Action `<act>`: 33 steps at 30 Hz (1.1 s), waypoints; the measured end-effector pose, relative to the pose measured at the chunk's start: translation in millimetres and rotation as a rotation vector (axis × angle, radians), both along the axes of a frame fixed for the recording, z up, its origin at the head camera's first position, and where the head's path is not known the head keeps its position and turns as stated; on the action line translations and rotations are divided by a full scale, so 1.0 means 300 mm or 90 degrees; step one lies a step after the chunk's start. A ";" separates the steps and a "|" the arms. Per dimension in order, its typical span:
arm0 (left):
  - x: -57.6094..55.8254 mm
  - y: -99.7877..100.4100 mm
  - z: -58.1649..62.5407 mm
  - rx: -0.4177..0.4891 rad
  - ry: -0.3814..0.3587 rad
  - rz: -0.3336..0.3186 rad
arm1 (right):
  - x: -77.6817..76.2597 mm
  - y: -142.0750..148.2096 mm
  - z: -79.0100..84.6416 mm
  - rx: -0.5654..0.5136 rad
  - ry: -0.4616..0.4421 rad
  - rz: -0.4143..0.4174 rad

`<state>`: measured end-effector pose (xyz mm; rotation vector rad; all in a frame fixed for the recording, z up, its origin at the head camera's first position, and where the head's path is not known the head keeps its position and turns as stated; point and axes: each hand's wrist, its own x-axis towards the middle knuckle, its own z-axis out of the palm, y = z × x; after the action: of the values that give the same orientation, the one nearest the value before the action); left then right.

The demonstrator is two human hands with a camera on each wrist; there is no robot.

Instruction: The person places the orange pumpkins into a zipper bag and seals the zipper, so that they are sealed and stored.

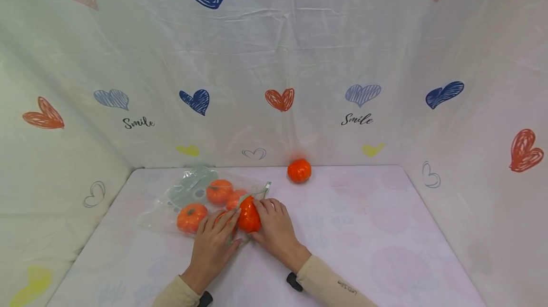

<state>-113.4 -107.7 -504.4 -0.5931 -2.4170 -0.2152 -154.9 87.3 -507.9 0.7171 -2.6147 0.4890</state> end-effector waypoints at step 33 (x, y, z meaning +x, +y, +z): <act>0.001 0.001 -0.009 0.009 0.026 -0.026 | -0.025 -0.089 -0.037 0.014 -0.064 -0.039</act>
<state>-113.3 -107.5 -507.2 -0.6341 -2.3639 -0.2352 -162.2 60.7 -518.9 0.6330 -2.7310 0.4912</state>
